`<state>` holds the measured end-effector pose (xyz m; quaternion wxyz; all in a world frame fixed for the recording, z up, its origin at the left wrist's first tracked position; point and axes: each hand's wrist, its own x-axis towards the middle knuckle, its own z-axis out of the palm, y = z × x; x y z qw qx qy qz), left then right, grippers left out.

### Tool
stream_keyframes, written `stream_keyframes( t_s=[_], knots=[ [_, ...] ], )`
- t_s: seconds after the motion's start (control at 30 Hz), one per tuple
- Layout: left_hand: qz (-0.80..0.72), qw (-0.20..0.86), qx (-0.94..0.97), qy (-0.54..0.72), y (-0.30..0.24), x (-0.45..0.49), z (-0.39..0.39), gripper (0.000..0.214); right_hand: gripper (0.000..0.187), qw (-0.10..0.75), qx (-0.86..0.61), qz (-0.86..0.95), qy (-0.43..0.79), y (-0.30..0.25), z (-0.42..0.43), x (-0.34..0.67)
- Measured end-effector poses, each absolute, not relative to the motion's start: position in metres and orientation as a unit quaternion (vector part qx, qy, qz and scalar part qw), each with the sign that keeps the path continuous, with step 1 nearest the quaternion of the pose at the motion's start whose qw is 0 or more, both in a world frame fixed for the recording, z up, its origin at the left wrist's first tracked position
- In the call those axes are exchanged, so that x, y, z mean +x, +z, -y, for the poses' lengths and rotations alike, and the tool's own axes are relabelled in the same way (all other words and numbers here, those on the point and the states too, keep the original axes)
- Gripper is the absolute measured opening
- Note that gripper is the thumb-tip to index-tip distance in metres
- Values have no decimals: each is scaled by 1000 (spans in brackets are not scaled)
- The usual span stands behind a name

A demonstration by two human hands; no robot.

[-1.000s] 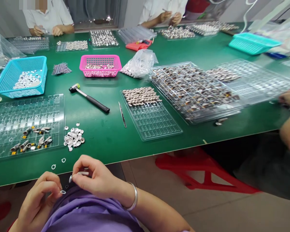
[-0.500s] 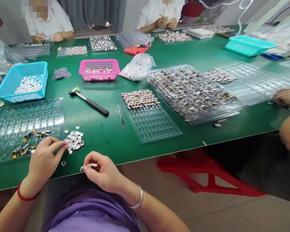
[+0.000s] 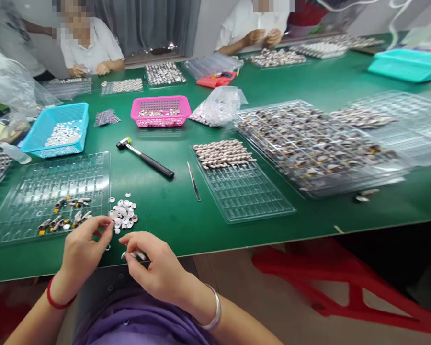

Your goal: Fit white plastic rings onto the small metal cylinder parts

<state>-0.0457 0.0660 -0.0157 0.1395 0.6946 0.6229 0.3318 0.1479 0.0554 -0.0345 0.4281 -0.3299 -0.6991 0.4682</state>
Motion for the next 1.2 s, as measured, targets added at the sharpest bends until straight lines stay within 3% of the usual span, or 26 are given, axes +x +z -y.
stream_keyframes(
  t_s=[0.27, 0.47, 0.7, 0.97, 1.2],
  knots=[
    [-604, 351, 575, 425, -8, -35, -25, 12, 14, 474, -263, 757, 366, -33, -46, 137],
    [-586, 432, 492, 477, -10, -36, -18, 17, 16, 480, -248, 766, 347, -29, -41, 138],
    [-592, 433, 469, 493, -11, -33, -14, 15, 13, 488, -256, 731, 402, -18, -39, 143],
    [-590, 418, 475, 501, -18, -31, -5, 18, 8, 391, -364, 665, 521, -10, -47, 141],
    [-587, 398, 487, 510, -16, -30, -5, 20, 7, 366, -376, 644, 557, -8, -50, 136]
  ],
)
